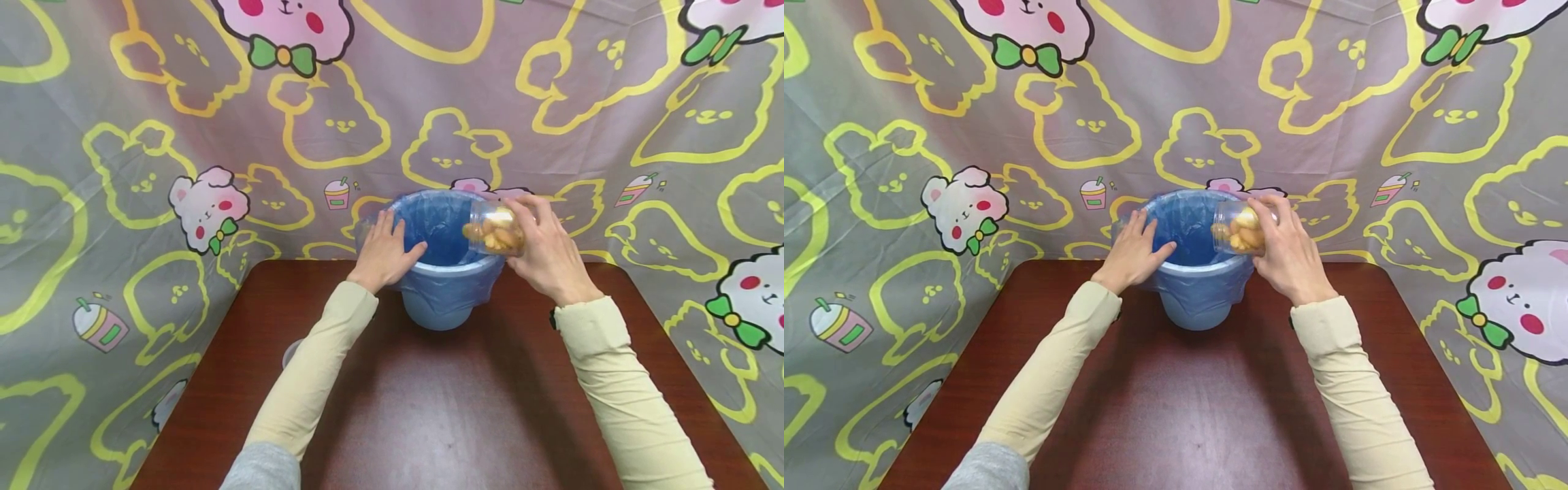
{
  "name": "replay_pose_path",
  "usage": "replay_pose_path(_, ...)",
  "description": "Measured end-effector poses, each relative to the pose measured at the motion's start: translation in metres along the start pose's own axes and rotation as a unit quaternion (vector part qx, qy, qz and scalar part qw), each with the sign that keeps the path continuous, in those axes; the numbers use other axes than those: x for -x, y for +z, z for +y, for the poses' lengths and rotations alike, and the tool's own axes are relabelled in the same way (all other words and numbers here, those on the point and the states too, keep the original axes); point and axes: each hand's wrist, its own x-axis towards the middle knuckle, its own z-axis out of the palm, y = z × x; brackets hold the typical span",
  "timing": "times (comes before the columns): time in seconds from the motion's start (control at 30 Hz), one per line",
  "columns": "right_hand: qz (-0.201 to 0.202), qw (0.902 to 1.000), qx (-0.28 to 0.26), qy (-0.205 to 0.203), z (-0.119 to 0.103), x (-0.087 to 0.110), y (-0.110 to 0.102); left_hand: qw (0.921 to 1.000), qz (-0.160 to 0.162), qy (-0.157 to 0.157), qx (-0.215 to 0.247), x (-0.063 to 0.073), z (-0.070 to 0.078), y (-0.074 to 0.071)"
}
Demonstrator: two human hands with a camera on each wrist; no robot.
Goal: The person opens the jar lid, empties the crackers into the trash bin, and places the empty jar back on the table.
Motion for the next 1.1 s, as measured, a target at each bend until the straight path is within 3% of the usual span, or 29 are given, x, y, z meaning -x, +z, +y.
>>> replay_pose_path(0.27,0.002,0.9999,-0.006,0.014,0.0018,0.0013,0.0007,1.0000,0.000,-0.001,0.000,-0.0008,-0.0010,0.0006)
replay_pose_path(0.47,0.003,0.9993,0.032,0.021,0.0023,0.0013,0.0004,1.0000,0.003,0.003,-0.002,-0.0018,-0.0010,0.0013)
replay_pose_path(0.8,0.023,0.9988,0.040,-0.014,0.0058,-0.0005,0.0005,1.0000,-0.001,-0.001,-0.003,-0.0021,-0.0011,0.0013)
replay_pose_path(1.1,0.008,0.9996,0.022,-0.015,0.0042,-0.0021,-0.0004,1.0000,0.001,-0.001,-0.002,-0.0009,-0.0005,0.0012)
